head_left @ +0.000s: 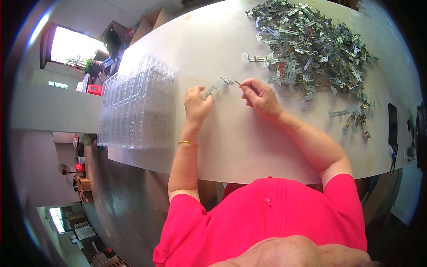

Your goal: The person assembles metal hardware by inserting pins into metal brackets by hand and placing the assembled components into a plastic tray.

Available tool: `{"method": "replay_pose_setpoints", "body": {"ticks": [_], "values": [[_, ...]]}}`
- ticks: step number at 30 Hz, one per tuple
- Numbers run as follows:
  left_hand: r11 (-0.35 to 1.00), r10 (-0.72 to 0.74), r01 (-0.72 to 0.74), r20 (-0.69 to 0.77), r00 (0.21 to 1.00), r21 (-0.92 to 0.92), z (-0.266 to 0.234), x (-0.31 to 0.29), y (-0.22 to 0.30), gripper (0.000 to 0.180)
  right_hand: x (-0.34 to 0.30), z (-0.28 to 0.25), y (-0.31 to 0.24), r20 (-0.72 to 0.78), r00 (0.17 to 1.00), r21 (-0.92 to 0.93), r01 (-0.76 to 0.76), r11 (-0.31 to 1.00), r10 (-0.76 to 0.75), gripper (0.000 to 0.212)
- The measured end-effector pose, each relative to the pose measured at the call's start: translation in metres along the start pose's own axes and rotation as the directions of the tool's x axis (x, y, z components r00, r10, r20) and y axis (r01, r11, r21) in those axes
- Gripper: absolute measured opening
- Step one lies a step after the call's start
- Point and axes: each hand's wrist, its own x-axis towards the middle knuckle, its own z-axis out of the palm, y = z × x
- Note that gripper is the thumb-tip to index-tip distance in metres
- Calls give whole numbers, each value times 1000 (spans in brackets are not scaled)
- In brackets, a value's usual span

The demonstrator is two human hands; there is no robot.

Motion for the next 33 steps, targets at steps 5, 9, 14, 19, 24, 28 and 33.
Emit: {"method": "replay_pose_setpoints", "body": {"ticks": [5,9,14,19,24,28,33], "values": [[983,172,-177,-93,981,-55,16,12,28,34,0,0,-3,-7,998,58,-61,996,62,13],[955,291,-295,-103,951,-24,26,18,35,26,0,0,-4,-11,999,61,-49,997,49,14],[815,-3,15,23,1000,-579,25,15,53,22,0,0,-7,-33,997,31,-65,997,66,14],[311,-50,401,407,912,-862,15,7,52,21,0,1,-8,-27,997,-30,-72,997,72,14],[260,-22,390,398,917,-883,18,3,53,19,1,1,-6,-32,998,-78,-53,996,51,13],[330,-30,337,347,937,-882,23,2,48,18,0,2,-8,-36,999,-120,-42,992,38,14],[456,2,197,223,975,-868,27,0,47,16,-2,4,-11,-41,999,-133,-21,991,15,17]]}}
